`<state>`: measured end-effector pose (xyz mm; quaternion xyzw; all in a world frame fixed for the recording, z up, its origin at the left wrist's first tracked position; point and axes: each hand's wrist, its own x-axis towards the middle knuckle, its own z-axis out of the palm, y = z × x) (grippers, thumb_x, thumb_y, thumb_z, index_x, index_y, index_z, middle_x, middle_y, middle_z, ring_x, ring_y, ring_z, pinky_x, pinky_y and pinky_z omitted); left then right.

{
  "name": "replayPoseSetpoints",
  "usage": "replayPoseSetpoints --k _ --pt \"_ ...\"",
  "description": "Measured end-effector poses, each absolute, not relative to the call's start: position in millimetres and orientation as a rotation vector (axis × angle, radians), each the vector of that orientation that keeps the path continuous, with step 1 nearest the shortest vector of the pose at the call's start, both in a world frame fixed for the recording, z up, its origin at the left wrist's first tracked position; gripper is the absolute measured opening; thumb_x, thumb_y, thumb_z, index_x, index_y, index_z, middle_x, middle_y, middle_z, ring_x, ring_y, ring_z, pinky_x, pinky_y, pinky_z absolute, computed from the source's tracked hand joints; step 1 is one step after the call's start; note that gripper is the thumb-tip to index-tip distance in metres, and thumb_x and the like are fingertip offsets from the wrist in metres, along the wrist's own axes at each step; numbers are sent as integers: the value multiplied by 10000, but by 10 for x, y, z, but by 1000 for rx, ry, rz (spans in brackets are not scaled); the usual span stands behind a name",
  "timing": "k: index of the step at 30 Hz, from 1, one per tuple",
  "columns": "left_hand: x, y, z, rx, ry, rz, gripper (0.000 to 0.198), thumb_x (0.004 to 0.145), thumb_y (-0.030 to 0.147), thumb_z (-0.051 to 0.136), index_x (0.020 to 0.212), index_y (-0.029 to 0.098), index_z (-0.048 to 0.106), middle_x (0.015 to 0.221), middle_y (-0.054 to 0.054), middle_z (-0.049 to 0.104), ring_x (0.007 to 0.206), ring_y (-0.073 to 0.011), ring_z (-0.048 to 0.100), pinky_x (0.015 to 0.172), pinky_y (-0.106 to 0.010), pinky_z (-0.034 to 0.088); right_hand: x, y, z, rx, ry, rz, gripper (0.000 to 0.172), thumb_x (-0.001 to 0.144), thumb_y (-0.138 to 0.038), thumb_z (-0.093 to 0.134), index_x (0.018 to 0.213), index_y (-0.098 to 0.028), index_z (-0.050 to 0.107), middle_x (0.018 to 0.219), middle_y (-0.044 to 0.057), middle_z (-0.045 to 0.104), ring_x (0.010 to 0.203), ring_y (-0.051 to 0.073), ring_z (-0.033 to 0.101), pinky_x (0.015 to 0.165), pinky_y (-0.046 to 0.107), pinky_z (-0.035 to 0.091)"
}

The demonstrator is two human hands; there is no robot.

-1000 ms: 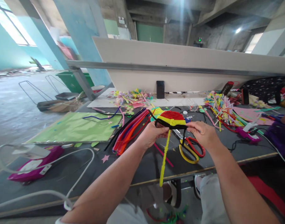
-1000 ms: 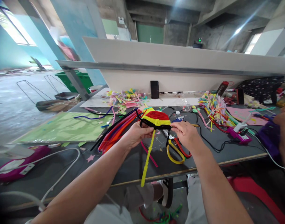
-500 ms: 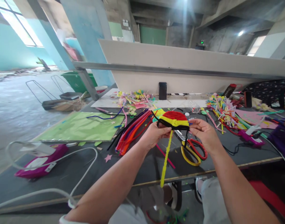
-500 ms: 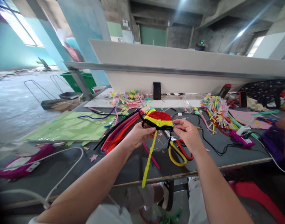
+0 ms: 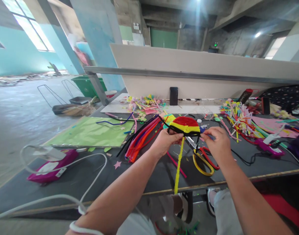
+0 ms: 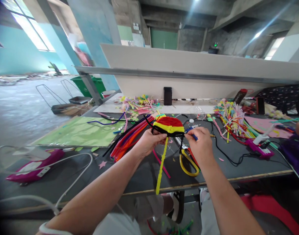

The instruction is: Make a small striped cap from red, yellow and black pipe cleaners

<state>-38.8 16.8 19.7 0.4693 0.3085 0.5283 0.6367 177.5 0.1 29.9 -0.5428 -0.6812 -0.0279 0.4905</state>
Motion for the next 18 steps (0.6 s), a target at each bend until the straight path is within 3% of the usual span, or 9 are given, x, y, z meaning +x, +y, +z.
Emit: replayPoseSetpoints --k 3,6,14,18 --pt "-386 181 167 1099 721 1231 270 587 291 825 728 112 682 644 -23 665 555 -142 613 610 -310 523 1715 -50 303 -1455 -1587 309 208 791 -396 600 768 -208 685 705 41 671 677 210 604 656 327 449" --pt "-380 191 143 1124 727 1245 270 603 303 815 752 116 690 649 -22 663 556 -143 611 616 -315 524 1667 -90 314 -1470 -1522 518 226 799 -397 570 801 -203 685 706 35 694 651 202 625 620 301 448" --pt "-350 177 133 1123 738 1257 271 599 302 813 744 110 688 648 -19 660 550 -141 611 596 -304 522 1646 -102 331 -1518 -1594 367 332 793 -525 560 688 -212 598 536 4 609 512 171 569 528 278 409" --pt "-347 166 147 1133 721 1276 253 607 296 809 722 107 684 621 -14 648 538 -128 596 584 -286 512 1615 -78 296 -1483 -1449 520 280 757 -491 613 699 -221 569 544 -5 611 502 170 576 498 274 426"
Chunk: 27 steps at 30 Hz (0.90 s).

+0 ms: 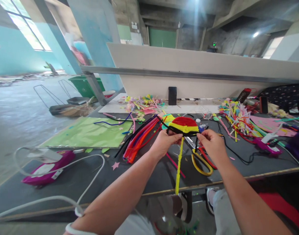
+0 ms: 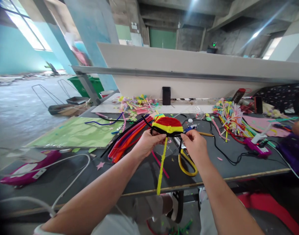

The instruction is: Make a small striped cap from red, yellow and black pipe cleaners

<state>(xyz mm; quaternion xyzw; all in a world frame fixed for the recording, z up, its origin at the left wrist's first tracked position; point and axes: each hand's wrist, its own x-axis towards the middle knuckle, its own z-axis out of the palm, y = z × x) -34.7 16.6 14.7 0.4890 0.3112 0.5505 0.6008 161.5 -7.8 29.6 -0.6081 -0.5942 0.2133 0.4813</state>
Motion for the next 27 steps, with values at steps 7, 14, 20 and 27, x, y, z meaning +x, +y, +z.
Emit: replayPoseSetpoints --k 7,14,20,27 --pt "-315 145 154 1091 692 1293 243 614 277 808 736 110 681 618 -12 642 538 -121 590 581 -277 508 1528 -74 295 -1223 -1173 899 265 701 -379 693 907 -223 635 689 0 680 566 160 614 544 275 490" --pt "-485 183 273 1088 640 1101 326 689 361 761 883 121 655 795 -76 704 622 -183 667 663 -354 543 1650 -80 345 -1124 -1112 991 231 680 -373 734 794 -181 675 649 10 675 570 139 595 570 258 490" --pt "-571 256 295 1117 665 1223 281 753 397 701 766 132 610 704 -40 663 604 -124 618 594 -247 492 1736 -87 383 -1138 -1114 972 221 672 -362 737 782 -179 681 650 16 681 598 144 600 603 264 499" --pt "-549 247 283 1195 691 1245 304 763 430 674 770 136 597 652 -18 624 545 -109 562 557 -237 426 1743 -82 372 -1157 -1134 1015 209 673 -359 742 768 -183 682 630 5 669 554 134 585 544 249 486"
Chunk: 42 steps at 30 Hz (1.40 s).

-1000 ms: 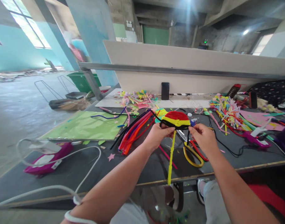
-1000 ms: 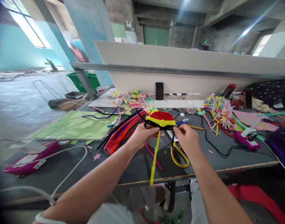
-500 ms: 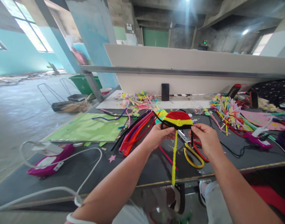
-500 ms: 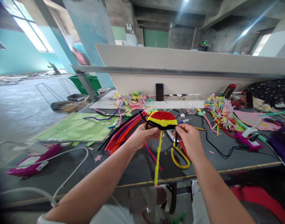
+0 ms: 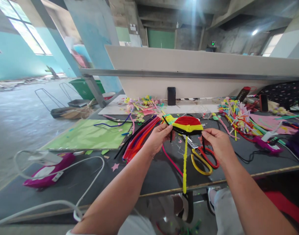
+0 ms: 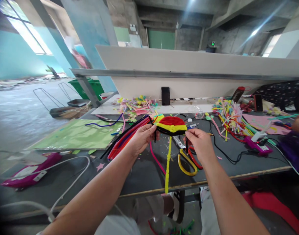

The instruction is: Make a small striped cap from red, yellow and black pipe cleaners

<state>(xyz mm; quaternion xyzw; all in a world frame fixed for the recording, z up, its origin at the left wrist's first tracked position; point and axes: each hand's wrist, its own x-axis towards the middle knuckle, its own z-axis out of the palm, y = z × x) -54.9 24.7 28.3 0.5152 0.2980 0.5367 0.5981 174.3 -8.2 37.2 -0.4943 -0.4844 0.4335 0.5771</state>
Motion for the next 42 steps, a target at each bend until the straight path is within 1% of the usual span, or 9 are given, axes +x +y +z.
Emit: replayPoseSetpoints --k 9,13,18,23,26,30,35,38,42 --pt "-413 260 173 1322 791 1491 285 838 410 578 693 168 535 587 19 522 562 -102 490 584 -234 388 1701 -95 336 -1109 -1112 1038 192 722 -368 704 735 -183 654 600 -12 639 475 105 538 464 221 435" --pt "-389 242 143 1307 822 1566 305 837 418 575 666 173 515 595 19 526 582 -104 498 622 -237 399 1646 -103 346 -1038 -1012 1127 207 683 -353 731 724 -172 641 584 -14 627 470 101 539 453 210 422" --pt "-390 232 149 1281 800 1600 291 834 428 586 702 175 530 628 19 553 617 -100 523 655 -223 415 1598 -107 388 -983 -963 1180 241 652 -359 755 728 -161 640 580 -3 630 483 107 555 484 220 448" --pt "-408 224 195 1146 717 1502 324 797 494 614 847 176 580 718 4 629 609 -107 577 632 -234 452 1610 -104 379 -1065 -1086 1069 250 689 -400 721 765 -170 658 613 10 650 507 130 553 474 238 444" --pt "-423 206 215 1028 632 1305 372 716 441 721 945 171 605 815 -25 672 613 -128 621 639 -273 494 1617 -105 356 -1090 -1148 999 248 707 -413 705 763 -173 671 632 16 662 527 131 554 495 239 444" --pt "-430 190 204 976 653 1097 385 608 299 818 910 116 663 772 -59 687 609 -164 650 641 -312 529 1606 -113 339 -1057 -1170 1062 222 720 -403 696 750 -186 662 622 4 655 546 133 566 526 240 460" --pt "-423 187 194 963 662 1137 347 612 239 815 907 104 690 809 -75 703 589 -153 651 618 -301 545 1587 -92 335 -1104 -1194 1112 255 703 -428 697 804 -198 657 630 4 670 543 153 591 530 265 475" --pt "-420 177 211 969 660 1158 335 616 235 812 900 107 692 799 -70 706 575 -152 650 610 -303 553 1564 -81 346 -1202 -1181 994 298 683 -407 703 908 -232 618 615 -13 671 542 182 622 529 288 486" --pt "-423 160 232 987 657 1173 331 619 242 811 896 101 696 795 -76 706 573 -151 650 597 -293 551 1534 -104 340 -1377 -1256 523 379 702 -417 700 1002 -254 537 654 -17 678 538 183 629 576 303 479"
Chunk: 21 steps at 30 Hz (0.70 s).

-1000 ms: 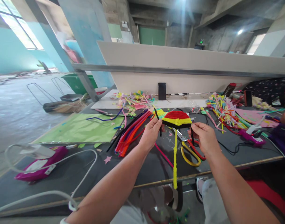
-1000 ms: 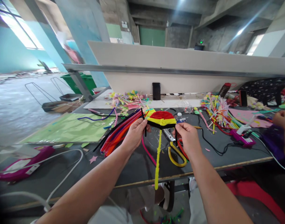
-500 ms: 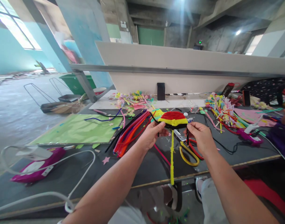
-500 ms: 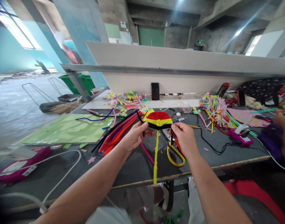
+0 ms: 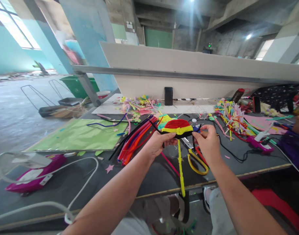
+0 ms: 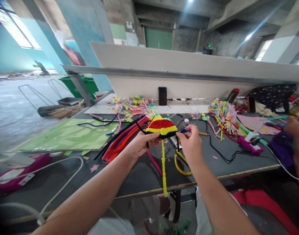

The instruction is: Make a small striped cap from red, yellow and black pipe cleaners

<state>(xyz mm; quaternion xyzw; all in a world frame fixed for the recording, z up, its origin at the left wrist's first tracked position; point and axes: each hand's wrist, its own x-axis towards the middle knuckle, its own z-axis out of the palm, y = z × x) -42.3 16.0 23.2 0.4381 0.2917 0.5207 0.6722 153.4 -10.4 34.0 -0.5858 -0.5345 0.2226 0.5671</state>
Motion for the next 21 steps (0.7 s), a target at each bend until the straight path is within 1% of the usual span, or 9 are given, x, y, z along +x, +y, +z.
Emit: replayPoseSetpoints --k 2,4,7,10,13,15,17,21 --pt "-422 154 238 994 644 1188 335 619 245 811 902 105 700 803 -76 708 580 -150 652 608 -295 552 1529 -120 317 -1396 -1346 291 308 745 -450 665 947 -244 559 690 5 682 588 184 633 634 309 468" --pt "-416 145 244 1001 626 1208 345 612 248 815 906 109 703 814 -77 711 581 -149 651 614 -296 551 1526 -132 292 -1378 -1423 130 240 793 -461 615 888 -240 604 761 36 699 681 197 646 701 317 461" --pt "-395 123 260 1005 608 1246 355 603 249 820 910 113 706 861 -82 714 596 -149 651 616 -298 551 1508 -152 279 -1342 -1455 40 217 825 -436 584 881 -245 671 859 59 722 800 217 656 787 326 453" --pt "-371 94 277 1000 611 1288 351 602 239 821 913 118 713 888 -76 716 625 -150 652 628 -304 556 1458 -171 296 -1342 -1373 178 211 803 -404 610 900 -239 698 883 59 733 821 222 664 807 333 467" --pt "-354 70 292 1002 613 1317 334 608 231 817 911 129 719 894 -66 719 651 -152 654 638 -304 557 1396 -167 302 -1279 -1192 522 256 760 -358 648 969 -213 680 931 61 735 842 215 678 810 342 502" --pt "-347 60 302 1000 608 1326 331 606 232 818 908 136 723 897 -61 721 666 -157 656 648 -310 556 1369 -148 287 -1192 -1079 705 293 733 -333 671 992 -195 657 925 65 733 841 212 686 811 352 520" --pt "-342 55 312 995 603 1325 344 596 236 823 911 138 725 900 -64 722 681 -166 657 657 -321 557 1360 -123 264 -1118 -1004 779 299 715 -319 690 979 -192 630 873 57 732 803 205 694 797 356 534" --pt "-334 52 322 986 603 1326 381 577 233 834 930 140 726 910 -74 721 716 -183 662 662 -331 561 1363 -88 231 -1059 -949 799 282 697 -320 715 921 -203 591 789 32 721 727 191 698 745 347 551"
